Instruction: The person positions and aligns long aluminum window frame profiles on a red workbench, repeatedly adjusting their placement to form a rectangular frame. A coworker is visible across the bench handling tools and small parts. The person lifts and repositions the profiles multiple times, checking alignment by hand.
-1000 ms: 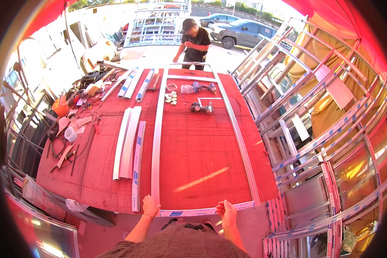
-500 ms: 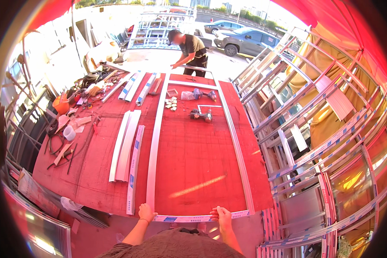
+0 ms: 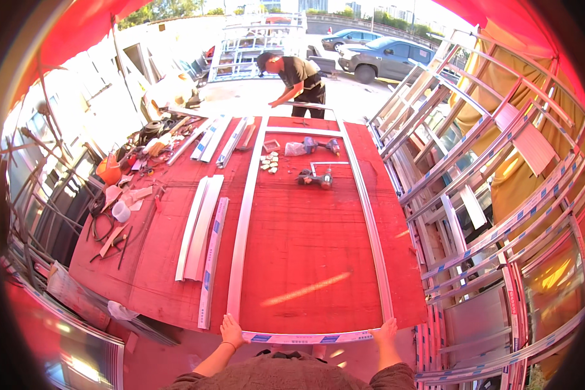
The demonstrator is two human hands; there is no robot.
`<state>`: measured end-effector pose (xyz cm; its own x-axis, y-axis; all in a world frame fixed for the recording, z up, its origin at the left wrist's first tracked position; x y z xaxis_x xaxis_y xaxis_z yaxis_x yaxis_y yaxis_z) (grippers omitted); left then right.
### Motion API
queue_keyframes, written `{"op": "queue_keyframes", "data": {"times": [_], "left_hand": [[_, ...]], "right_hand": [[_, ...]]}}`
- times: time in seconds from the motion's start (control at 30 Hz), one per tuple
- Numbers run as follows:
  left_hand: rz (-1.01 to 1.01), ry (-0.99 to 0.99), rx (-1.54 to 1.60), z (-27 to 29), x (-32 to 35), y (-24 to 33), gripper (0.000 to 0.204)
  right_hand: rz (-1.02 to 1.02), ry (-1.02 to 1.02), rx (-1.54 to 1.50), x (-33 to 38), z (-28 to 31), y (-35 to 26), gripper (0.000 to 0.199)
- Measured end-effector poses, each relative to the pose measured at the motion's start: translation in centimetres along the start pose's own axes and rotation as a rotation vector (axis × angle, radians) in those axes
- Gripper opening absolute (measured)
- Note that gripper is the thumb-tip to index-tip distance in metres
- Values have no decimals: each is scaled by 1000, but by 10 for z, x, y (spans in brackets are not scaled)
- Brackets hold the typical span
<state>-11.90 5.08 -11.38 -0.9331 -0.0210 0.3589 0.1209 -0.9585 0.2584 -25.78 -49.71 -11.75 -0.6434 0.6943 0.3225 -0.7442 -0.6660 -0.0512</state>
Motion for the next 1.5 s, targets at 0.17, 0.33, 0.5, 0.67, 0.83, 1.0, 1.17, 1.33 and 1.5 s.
{"op": "queue_keyframes", "data": {"times": [0.17,0.33,0.5,0.67,0.83,1.0,1.17,1.33,1.5], "left_hand": [[-19,31,-31,-2,-2,0,142],[-23,46,-51,-7,-5,1,141],[-3,-4,-102,-4,-4,3,140],[-22,-10,-145,4,-1,6,139],[-22,-14,-167,5,-1,9,137],[-20,-23,-182,3,-2,7,135],[-18,-3,-204,4,-2,9,135],[-60,41,-213,4,1,6,140],[-44,74,-196,1,-1,1,145]], "right_hand": [[-9,-21,-10,-24,-10,6,125],[-31,-115,-25,-33,-13,1,128],[-37,-130,22,-39,-11,6,124],[10,-112,188,-39,-25,8,126],[80,-147,360,-42,-31,13,138],[123,-165,535,-27,-14,6,139],[239,-217,620,-22,0,12,137],[238,-91,608,-30,-28,19,138],[208,-75,599,-40,-42,26,140]]}}
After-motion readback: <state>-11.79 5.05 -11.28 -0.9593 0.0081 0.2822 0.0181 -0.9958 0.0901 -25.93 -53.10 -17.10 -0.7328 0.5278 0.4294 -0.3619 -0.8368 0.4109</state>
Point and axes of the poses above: each hand's wrist, its own x-axis away from the middle knuckle, its own z-axis out of the back of the hand, y = z × x, the point moved 2 cm from there along -x, towards the middle knuckle, and after that the axes turned 12 degrees about x, right-handed, at the moved point
